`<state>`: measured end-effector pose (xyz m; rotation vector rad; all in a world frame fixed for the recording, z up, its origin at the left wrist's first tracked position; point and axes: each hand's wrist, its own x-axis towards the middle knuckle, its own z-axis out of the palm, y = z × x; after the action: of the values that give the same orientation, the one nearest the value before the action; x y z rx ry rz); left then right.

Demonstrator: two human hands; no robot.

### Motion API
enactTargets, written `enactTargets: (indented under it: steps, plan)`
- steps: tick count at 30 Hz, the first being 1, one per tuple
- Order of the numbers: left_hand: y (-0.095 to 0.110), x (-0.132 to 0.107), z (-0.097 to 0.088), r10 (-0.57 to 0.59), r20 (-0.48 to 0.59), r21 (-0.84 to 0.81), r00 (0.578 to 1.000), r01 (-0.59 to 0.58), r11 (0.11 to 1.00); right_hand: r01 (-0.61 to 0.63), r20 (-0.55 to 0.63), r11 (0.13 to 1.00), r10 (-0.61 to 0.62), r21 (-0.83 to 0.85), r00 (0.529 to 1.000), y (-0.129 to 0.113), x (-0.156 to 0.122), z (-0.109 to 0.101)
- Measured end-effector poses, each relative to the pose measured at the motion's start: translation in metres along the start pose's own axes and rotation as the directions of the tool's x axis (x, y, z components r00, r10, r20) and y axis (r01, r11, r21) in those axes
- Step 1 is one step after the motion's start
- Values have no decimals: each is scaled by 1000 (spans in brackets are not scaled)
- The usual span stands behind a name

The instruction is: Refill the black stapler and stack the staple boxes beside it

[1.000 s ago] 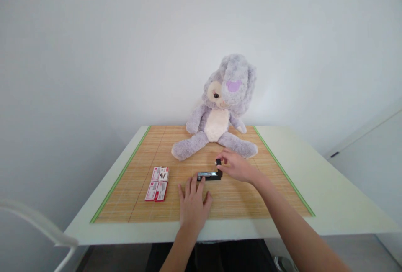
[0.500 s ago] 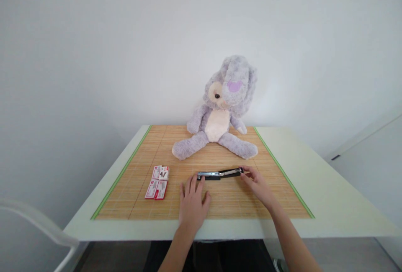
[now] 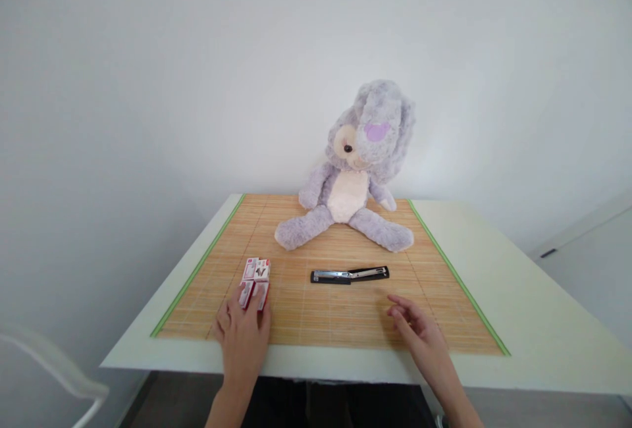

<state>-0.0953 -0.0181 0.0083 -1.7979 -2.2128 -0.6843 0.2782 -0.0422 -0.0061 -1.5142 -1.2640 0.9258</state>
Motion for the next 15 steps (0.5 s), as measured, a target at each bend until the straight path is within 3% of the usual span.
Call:
enactTargets:
  steps: [3, 6, 11, 15]
  plan:
    - [12, -9, 9, 145, 98, -139, 985, -131, 982, -47, 80, 997, 42, 61, 996, -10, -5, 17]
    - [37, -16, 18, 348, 229, -374, 909, -248, 894, -150, 186, 974, 118, 168, 975, -20, -4, 36]
    - [85, -14, 23, 540, 337, -661, 771, -214, 719, -383, 339, 892, 293, 239, 894, -29, 1, 55]
    - [106, -5, 24, 608, 351, -742, 712, -185, 645, -458, 391, 851, 341, 257, 855, -32, 2, 56]
